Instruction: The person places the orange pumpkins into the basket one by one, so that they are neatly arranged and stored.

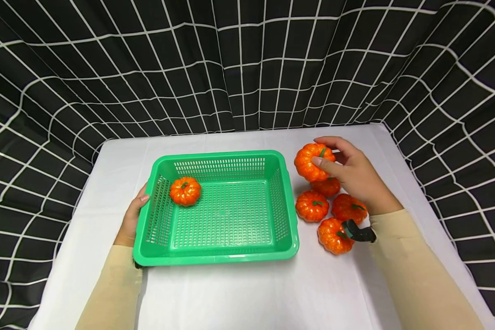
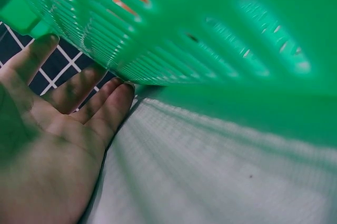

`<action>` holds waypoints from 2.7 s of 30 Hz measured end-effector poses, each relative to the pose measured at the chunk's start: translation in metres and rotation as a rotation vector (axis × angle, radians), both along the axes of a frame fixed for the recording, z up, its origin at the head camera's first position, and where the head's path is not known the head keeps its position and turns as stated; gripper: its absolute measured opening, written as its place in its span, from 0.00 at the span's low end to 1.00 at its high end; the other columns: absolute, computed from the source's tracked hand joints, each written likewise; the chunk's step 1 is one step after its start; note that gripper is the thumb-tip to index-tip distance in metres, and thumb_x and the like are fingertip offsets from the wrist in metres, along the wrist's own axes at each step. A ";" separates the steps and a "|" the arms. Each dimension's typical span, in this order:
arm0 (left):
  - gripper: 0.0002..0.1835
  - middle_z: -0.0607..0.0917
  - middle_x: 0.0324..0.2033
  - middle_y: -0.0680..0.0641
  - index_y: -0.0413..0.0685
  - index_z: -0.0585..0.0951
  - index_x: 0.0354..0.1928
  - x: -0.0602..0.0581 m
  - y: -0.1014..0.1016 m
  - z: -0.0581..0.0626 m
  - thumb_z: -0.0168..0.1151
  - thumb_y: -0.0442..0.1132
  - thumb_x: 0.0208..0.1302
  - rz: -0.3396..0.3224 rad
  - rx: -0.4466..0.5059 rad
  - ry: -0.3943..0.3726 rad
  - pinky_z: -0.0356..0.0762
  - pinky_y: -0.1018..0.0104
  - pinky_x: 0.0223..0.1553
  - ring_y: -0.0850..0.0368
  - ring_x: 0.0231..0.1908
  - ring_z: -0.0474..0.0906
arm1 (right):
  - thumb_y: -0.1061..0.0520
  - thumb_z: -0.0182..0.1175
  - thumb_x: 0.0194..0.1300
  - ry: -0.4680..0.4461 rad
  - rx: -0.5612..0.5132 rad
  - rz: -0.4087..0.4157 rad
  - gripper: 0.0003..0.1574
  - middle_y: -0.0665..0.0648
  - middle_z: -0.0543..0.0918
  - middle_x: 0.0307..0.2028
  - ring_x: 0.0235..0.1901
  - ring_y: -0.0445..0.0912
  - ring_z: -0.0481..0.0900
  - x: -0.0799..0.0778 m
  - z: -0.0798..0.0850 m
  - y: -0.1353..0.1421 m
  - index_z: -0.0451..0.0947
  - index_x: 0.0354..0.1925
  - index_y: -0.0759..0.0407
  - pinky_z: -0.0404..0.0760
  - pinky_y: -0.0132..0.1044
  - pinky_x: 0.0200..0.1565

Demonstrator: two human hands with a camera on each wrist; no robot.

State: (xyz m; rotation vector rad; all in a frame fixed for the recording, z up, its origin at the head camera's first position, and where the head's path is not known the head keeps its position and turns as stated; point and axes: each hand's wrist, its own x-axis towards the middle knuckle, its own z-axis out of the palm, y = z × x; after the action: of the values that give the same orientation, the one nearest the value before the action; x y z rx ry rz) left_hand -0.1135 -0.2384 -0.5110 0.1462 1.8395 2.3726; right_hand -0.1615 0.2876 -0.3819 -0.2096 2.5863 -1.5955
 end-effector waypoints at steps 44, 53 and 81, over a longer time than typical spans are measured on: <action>0.40 0.64 0.80 0.38 0.57 0.54 0.89 -0.003 -0.001 -0.002 0.36 0.41 0.74 -0.030 0.010 0.034 0.84 0.56 0.58 0.48 0.61 0.78 | 0.52 0.69 0.78 0.009 -0.072 0.223 0.27 0.54 0.81 0.62 0.59 0.54 0.78 0.010 0.001 -0.071 0.78 0.71 0.48 0.86 0.40 0.51; 0.40 0.64 0.79 0.38 0.57 0.54 0.89 -0.003 -0.002 -0.003 0.36 0.41 0.74 -0.031 0.015 0.030 0.83 0.57 0.58 0.48 0.61 0.78 | 0.57 0.68 0.78 0.001 -0.121 0.300 0.29 0.58 0.80 0.63 0.60 0.57 0.77 0.012 0.001 -0.088 0.76 0.72 0.58 0.86 0.40 0.52; 0.40 0.66 0.78 0.36 0.57 0.55 0.89 -0.002 -0.002 -0.002 0.36 0.40 0.74 -0.023 0.011 0.033 0.85 0.56 0.56 0.49 0.58 0.80 | 0.58 0.69 0.77 0.028 -0.190 0.427 0.29 0.58 0.81 0.60 0.54 0.56 0.80 0.002 -0.004 -0.145 0.77 0.71 0.57 0.86 0.45 0.49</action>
State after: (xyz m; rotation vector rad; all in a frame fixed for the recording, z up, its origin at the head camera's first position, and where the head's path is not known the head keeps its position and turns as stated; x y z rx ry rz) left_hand -0.1158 -0.2409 -0.5131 0.2071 1.8290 2.3792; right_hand -0.1597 0.1425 -0.3861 -0.7463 2.2018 -1.6704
